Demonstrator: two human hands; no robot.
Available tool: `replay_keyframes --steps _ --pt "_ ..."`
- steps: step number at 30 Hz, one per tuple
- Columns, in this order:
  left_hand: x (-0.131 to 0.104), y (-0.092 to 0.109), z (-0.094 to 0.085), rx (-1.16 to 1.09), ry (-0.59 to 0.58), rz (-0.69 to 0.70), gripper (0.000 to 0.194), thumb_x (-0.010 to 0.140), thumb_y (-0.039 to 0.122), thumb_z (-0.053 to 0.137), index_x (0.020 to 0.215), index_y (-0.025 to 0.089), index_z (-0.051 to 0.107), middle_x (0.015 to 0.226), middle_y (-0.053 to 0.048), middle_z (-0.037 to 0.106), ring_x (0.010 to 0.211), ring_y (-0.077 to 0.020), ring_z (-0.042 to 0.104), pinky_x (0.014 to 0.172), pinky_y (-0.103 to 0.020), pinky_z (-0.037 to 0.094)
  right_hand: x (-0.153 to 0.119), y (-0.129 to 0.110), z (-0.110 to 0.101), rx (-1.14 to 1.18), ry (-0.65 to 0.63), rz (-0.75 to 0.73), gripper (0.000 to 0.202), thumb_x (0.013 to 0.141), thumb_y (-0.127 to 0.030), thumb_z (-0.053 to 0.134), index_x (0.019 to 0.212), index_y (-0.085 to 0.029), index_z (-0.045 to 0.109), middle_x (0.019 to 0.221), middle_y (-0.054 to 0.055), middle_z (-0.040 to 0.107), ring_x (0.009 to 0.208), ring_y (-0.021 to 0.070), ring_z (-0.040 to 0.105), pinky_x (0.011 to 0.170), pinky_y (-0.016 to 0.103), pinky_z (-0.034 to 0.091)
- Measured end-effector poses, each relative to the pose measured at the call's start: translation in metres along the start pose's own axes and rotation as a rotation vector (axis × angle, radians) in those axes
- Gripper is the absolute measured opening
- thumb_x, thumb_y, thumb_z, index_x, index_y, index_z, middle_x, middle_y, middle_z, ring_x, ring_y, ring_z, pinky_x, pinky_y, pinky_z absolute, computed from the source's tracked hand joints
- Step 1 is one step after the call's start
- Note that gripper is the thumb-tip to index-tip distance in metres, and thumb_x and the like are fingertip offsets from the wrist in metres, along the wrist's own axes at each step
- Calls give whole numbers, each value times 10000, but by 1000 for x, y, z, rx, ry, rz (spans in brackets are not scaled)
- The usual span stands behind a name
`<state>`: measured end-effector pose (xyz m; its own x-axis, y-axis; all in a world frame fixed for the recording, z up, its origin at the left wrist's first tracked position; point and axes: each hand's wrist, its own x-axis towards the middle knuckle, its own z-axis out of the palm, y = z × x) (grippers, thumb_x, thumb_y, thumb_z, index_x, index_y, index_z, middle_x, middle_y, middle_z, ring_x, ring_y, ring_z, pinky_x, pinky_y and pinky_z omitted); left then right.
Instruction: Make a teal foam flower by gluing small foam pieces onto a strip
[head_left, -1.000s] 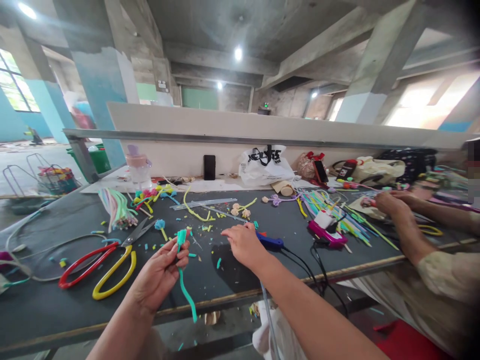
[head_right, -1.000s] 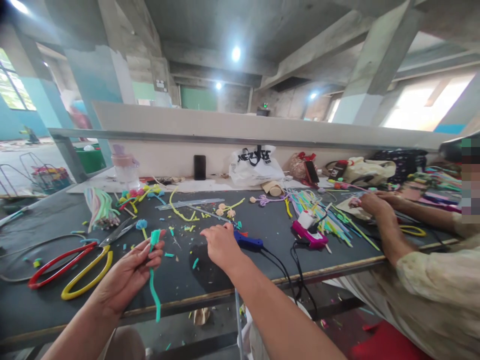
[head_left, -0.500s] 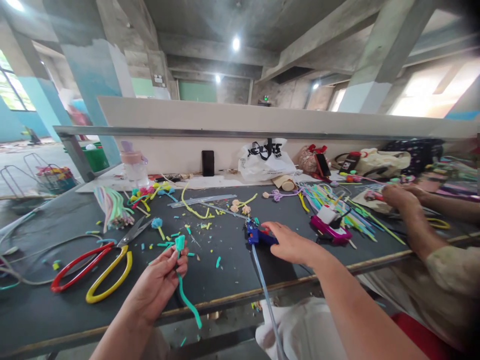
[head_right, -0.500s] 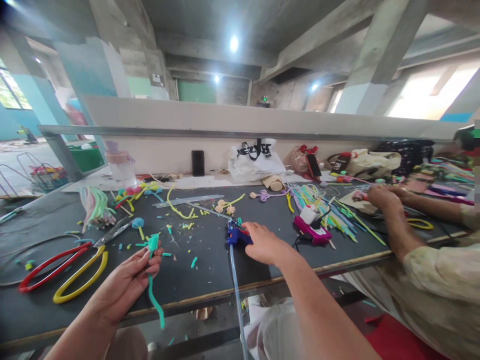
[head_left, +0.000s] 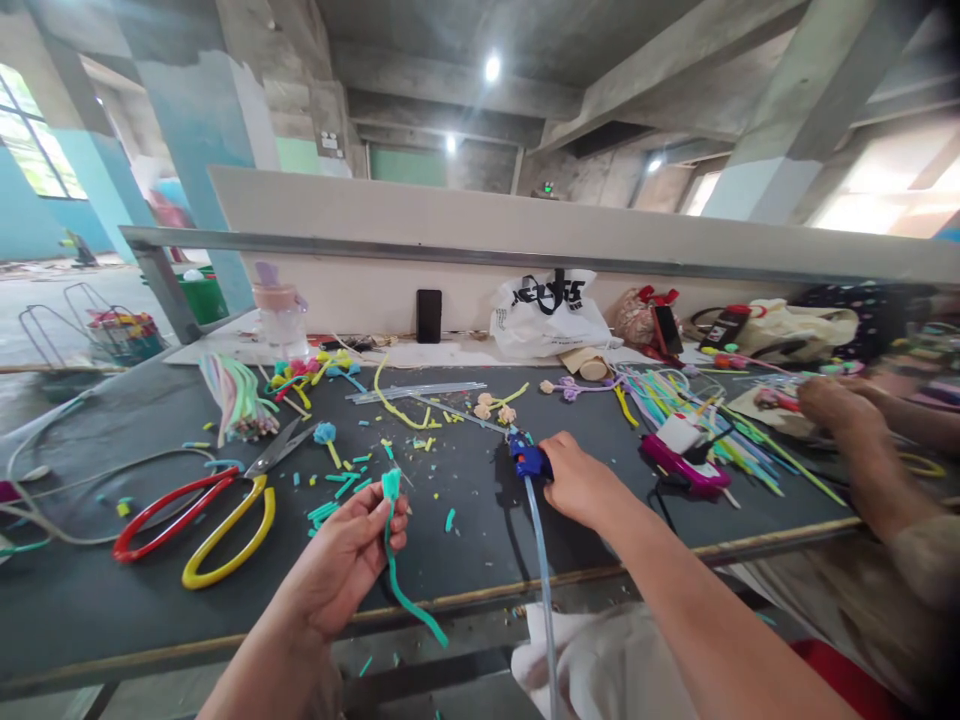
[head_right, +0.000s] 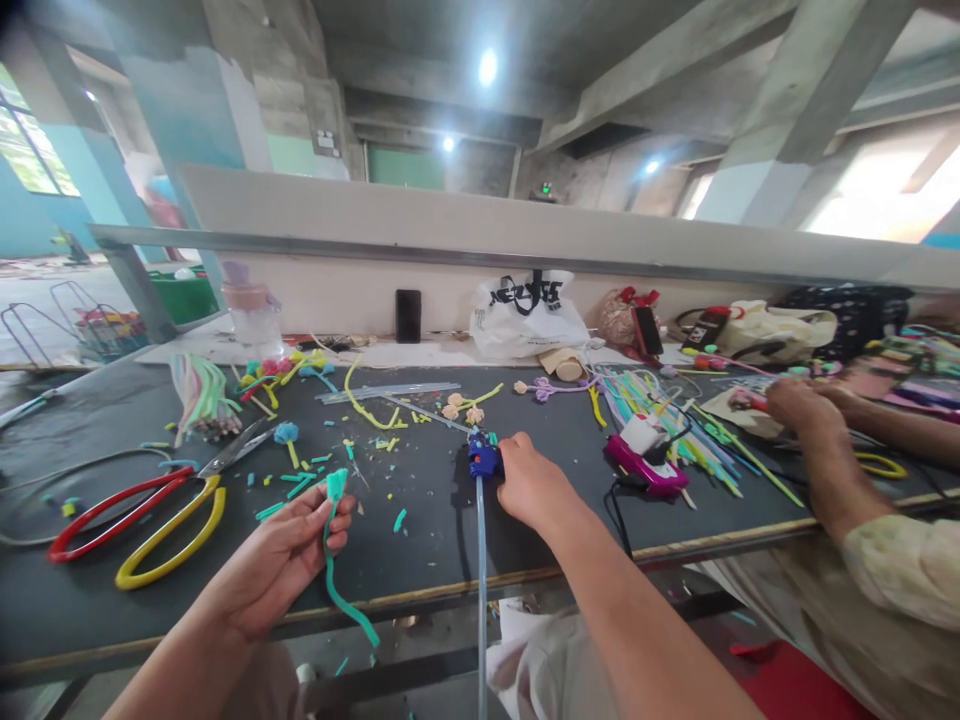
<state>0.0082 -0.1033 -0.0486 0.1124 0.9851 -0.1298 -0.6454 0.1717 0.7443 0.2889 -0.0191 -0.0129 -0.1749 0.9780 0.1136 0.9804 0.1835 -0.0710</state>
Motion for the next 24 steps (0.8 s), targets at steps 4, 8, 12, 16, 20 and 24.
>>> replay_keyframes --steps 4,8,12,16,20,24 --pt "1 0 -1 -28 -18 1 97 779 89 599 870 122 604 816 -57 561 652 -88 511 571 -195 457 -5 -17 -9 405 157 -32 177 730 -237 560 891 -167 579 961 83 594 843 207 597 741 292 439" --pt "1 -1 0 -40 -14 -4 96 770 94 612 862 119 599 797 -49 555 644 -87 515 569 -192 460 -28 -57 0 957 17 -137 235 734 -399 600 859 -201 591 801 29 652 746 188 615 660 282 480" --pt "2 0 1 -45 -11 19 116 755 104 633 864 125 602 752 -19 539 612 -75 508 566 -186 467 -51 -91 10 973 -62 -250 230 722 -427 624 782 -205 608 699 13 631 642 157 579 584 247 455" --pt "1 0 3 -46 23 37 142 730 75 648 853 130 602 722 1 529 586 -66 503 563 -183 472 -56 -99 7 825 -121 -255 254 728 -437 611 720 -185 582 675 15 589 603 137 522 545 229 419" --pt "2 -1 2 -61 25 50 118 745 95 637 848 132 593 736 -5 537 605 -73 511 561 -182 464 -54 -97 2 776 -134 -229 264 744 -443 576 709 -182 552 666 8 551 604 131 478 544 225 400" --pt "2 -1 2 -38 18 49 124 762 107 622 876 139 585 770 -8 537 620 -74 504 566 -182 456 -53 -100 0 771 -150 -205 271 724 -443 582 682 -180 537 638 1 525 586 127 450 526 224 370"
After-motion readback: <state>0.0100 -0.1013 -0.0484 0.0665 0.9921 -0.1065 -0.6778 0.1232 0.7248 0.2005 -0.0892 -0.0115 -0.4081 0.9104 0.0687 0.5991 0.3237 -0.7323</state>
